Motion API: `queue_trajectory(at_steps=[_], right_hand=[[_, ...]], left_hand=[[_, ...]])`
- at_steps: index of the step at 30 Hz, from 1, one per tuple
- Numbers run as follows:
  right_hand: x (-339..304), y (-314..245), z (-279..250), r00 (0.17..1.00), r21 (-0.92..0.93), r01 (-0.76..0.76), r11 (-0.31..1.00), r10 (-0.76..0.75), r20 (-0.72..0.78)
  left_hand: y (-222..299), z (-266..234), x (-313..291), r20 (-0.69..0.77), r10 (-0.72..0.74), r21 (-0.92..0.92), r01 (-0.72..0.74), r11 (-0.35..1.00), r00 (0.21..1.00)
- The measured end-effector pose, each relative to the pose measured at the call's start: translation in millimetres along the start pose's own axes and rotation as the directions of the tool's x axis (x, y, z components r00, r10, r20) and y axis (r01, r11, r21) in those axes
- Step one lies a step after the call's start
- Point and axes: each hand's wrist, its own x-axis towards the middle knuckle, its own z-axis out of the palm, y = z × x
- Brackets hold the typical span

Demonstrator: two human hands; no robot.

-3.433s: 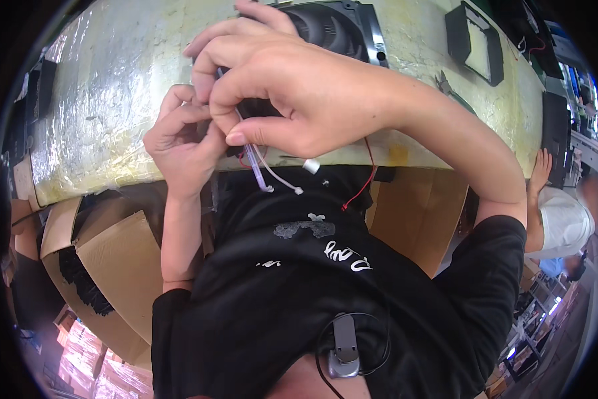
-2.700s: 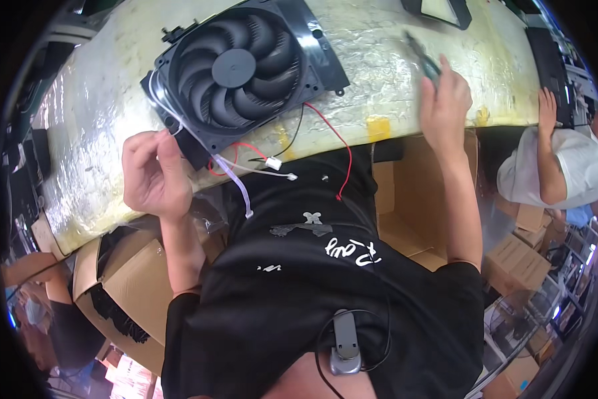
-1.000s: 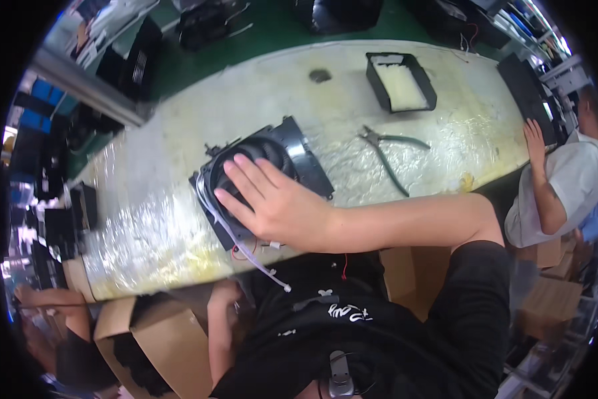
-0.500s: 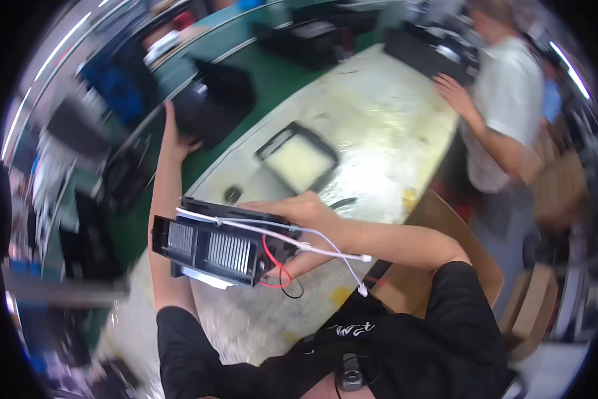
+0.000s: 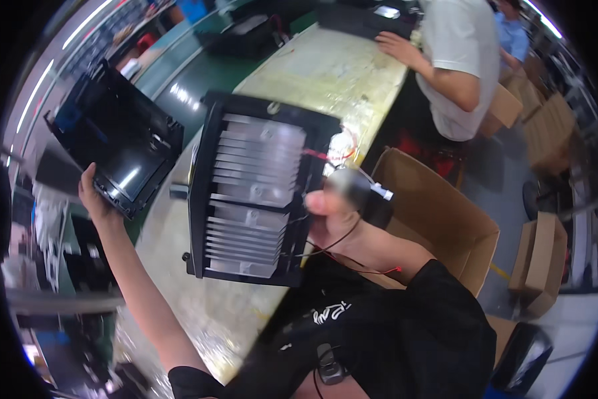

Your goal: Assembling electronic fan units into plastic housings using zip ties and pliers on a factory assembly line.

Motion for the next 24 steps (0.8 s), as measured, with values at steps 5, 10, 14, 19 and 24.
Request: queue_trajectory(at_steps=[5, 10, 14, 19, 24], right_hand=[[-40.8, -6.1, -16.6, 0.993, 0.276, -0.11, 0.955, 0.091, 0.08], [-52.1, -1.8, -46.6, 0.959, 0.287, -0.278, 0.917, 0.284, 0.023], [-229.5, -53.1, -45.3, 0.881, 0.205, -0.471, 0.858, 0.469, 0.061], [-127.6, -29.2, -36.8, 0.872, 0.146, -0.487, 0.861, 0.489, 0.022], [-77.4, 20.7, -4.8, 0.84, 0.098, -0.539, 0.837, 0.542, -0.006]], left_hand=[[17.1, -55.0, -187.0, -0.184, -0.075, -0.085, 0.06, 0.995, 0.98], [-2.2, -52.4, -306.8, -0.358, -0.239, -0.275, 0.143, 0.951, 0.903], [-13.4, -64.6, -355.7, -0.474, -0.376, -0.398, 0.187, 0.898, 0.797], [0.2, -96.7, -331.6, -0.277, -0.454, -0.209, 0.408, 0.889, 0.847], [16.5, -137.2, -280.4, -0.222, -0.527, -0.164, 0.501, 0.85, 0.82]])
